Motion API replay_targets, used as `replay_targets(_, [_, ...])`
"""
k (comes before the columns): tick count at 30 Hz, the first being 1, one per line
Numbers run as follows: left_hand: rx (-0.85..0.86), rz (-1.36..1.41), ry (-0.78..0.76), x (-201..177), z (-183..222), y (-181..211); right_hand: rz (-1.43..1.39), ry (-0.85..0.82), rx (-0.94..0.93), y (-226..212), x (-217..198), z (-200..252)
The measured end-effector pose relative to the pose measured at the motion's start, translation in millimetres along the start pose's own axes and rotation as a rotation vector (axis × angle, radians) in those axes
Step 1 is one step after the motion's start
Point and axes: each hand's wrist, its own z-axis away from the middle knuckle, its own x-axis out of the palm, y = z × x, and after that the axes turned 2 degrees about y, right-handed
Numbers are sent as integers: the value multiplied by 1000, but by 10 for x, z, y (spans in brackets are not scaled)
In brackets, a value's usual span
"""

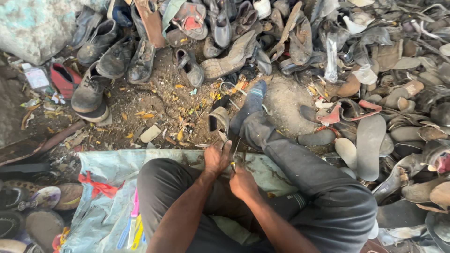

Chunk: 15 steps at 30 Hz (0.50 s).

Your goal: The person uses a small knife to trim material from the edges and soles of various shoes while sitting on the ground.

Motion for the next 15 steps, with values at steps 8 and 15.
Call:
replay_targets(8, [-193, 350, -39, 75, 64, 24, -97, -46, 4, -37, -187, 524])
replay_targets(15, [-380, 661, -44, 193, 195, 37, -370, -251, 361, -340, -552, 569])
